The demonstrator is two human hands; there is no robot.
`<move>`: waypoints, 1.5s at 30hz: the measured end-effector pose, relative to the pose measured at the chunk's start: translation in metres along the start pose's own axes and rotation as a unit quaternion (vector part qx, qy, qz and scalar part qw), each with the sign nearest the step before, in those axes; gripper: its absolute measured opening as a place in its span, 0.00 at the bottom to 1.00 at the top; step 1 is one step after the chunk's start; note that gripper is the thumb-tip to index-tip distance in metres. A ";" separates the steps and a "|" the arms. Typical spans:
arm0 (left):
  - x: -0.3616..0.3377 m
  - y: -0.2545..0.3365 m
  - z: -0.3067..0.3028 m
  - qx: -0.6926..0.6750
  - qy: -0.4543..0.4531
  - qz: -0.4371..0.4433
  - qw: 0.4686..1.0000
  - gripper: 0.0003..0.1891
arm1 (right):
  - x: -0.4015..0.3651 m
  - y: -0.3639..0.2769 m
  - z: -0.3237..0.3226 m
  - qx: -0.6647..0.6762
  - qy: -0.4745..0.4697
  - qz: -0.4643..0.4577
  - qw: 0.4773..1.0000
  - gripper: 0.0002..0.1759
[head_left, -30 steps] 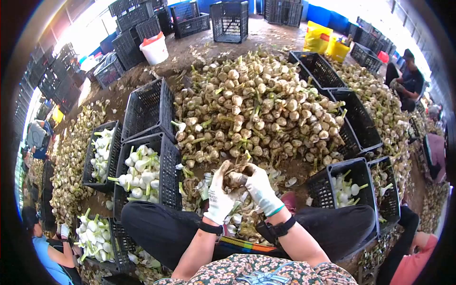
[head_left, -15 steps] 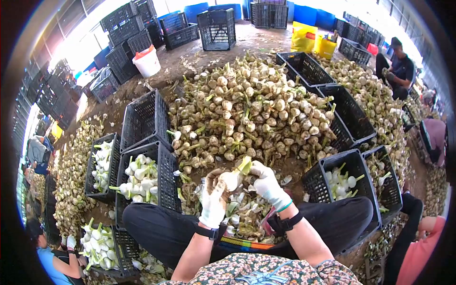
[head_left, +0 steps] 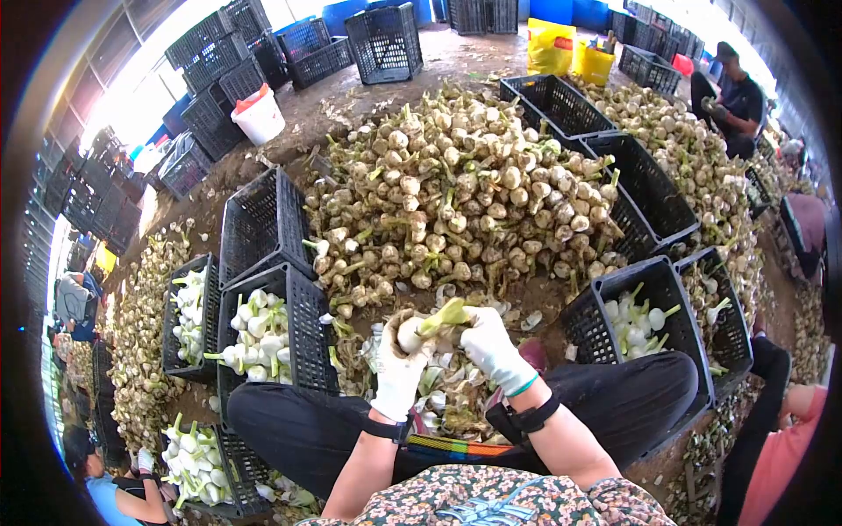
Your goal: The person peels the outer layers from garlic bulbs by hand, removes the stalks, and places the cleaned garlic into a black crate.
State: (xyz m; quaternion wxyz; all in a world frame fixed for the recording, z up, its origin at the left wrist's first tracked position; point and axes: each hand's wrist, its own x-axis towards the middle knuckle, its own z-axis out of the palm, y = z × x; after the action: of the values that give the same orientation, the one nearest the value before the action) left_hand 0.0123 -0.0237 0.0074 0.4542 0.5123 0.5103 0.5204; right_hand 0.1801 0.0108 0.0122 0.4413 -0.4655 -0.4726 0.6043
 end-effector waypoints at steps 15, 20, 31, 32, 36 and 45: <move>0.004 -0.007 -0.018 0.137 -0.124 0.056 0.981 0.44 | 0.000 -0.042 0.006 -0.464 -0.080 -0.234 0.851 0.10; 0.005 0.006 -0.015 0.134 -0.139 0.079 0.978 0.44 | 0.003 -0.046 0.016 -0.506 -0.066 -0.206 0.835 0.10; 0.017 0.003 -0.007 -0.222 0.145 -0.114 0.957 0.18 | -0.003 -0.015 0.034 -0.298 -0.006 -0.160 0.941 0.09; 0.019 0.003 -0.008 -0.251 0.186 -0.164 0.936 0.14 | -0.001 -0.014 0.032 -0.330 0.025 -0.156 0.931 0.09; 0.026 -0.014 -0.020 -0.380 0.099 -0.106 0.913 0.18 | 0.018 0.006 0.000 -0.384 0.140 -0.106 0.906 0.08; 0.050 -0.007 -0.041 -0.639 0.201 -0.109 0.734 0.11 | 0.073 0.135 -0.074 -0.494 0.068 0.149 0.854 0.18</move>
State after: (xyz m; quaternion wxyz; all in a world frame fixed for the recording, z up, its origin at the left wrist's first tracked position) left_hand -0.0319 0.0241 0.0055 0.6150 -0.0744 0.1893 0.7619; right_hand 0.2273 0.0714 -0.1397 0.0889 -0.7270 -0.6029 0.3164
